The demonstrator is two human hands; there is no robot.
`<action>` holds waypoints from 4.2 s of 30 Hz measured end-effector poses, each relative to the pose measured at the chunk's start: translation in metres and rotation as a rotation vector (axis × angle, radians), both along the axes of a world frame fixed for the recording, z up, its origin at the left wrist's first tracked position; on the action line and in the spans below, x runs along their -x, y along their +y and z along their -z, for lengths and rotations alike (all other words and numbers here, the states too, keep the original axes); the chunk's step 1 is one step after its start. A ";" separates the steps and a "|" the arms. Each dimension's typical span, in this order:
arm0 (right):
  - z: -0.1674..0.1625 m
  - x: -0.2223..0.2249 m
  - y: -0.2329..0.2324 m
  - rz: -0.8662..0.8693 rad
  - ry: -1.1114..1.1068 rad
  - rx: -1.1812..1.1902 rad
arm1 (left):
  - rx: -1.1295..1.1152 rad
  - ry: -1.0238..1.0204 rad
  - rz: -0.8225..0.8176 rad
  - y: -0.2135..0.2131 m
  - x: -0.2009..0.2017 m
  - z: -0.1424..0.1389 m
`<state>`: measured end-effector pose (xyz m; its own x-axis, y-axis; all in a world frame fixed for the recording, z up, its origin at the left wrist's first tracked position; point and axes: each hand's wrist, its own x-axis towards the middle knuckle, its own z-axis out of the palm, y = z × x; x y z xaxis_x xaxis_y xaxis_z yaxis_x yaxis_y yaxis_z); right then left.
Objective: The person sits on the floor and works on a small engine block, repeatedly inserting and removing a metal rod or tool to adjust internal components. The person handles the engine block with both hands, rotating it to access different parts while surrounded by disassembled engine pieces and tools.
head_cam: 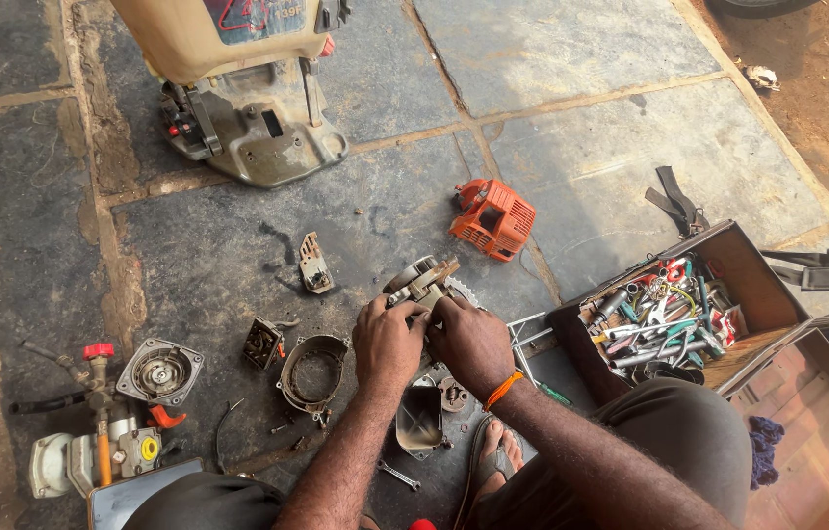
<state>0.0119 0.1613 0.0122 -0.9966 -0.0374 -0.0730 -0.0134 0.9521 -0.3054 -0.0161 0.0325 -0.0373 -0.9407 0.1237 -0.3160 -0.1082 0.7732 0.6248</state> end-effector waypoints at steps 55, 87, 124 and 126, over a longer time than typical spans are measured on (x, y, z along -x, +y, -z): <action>0.000 -0.035 0.027 -0.219 0.119 -0.126 | 0.003 -0.106 -0.020 0.007 0.009 0.010; -0.013 -0.011 0.043 -0.285 -0.090 -0.134 | 0.094 0.427 0.191 -0.010 -0.026 0.028; -0.024 0.075 0.048 -0.640 -0.248 -0.482 | 0.046 0.425 0.174 -0.014 -0.028 0.034; -0.022 0.084 0.048 -0.704 -0.259 -0.459 | 0.034 0.419 0.179 -0.014 -0.027 0.035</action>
